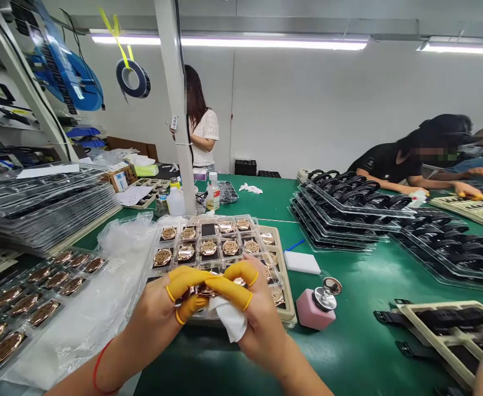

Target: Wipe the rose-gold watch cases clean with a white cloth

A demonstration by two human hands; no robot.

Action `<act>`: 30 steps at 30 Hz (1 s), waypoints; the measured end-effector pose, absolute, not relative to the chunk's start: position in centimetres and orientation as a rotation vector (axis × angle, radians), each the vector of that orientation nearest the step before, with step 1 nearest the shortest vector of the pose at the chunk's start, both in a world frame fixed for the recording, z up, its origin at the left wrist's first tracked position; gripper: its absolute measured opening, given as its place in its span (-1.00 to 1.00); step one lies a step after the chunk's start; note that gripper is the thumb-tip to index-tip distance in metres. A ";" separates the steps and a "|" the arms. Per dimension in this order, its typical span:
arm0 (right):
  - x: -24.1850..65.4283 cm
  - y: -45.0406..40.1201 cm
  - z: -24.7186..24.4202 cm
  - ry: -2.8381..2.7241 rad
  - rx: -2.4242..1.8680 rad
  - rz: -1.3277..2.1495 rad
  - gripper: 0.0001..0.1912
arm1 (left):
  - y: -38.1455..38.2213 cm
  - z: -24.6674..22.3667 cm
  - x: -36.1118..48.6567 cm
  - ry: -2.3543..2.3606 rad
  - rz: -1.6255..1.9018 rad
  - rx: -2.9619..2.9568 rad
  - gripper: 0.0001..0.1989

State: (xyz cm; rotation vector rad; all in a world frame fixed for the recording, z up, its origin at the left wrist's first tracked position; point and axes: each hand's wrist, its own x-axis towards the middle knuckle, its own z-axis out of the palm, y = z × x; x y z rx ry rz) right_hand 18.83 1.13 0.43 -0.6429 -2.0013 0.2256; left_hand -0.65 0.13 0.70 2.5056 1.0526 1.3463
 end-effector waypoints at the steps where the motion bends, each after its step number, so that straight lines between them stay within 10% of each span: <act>1: 18.8 1.1 0.5 -2.008 -0.632 0.221 -0.63 | 0.1 0.7 -0.9 1.105 1.318 2.573 -0.79; 14: 16.6 1.3 -0.6 -1.387 -0.830 1.097 -0.65 | 0.8 -0.6 0.7 0.800 1.487 2.996 -0.74; 23: 20.8 1.6 1.3 -1.434 -0.820 1.169 -0.69 | 0.6 0.1 0.5 0.834 1.462 2.256 -0.86; 30: 18.6 1.0 1.1 -2.079 -0.801 0.327 -0.71 | 0.0 0.3 0.8 0.864 1.291 2.242 -0.83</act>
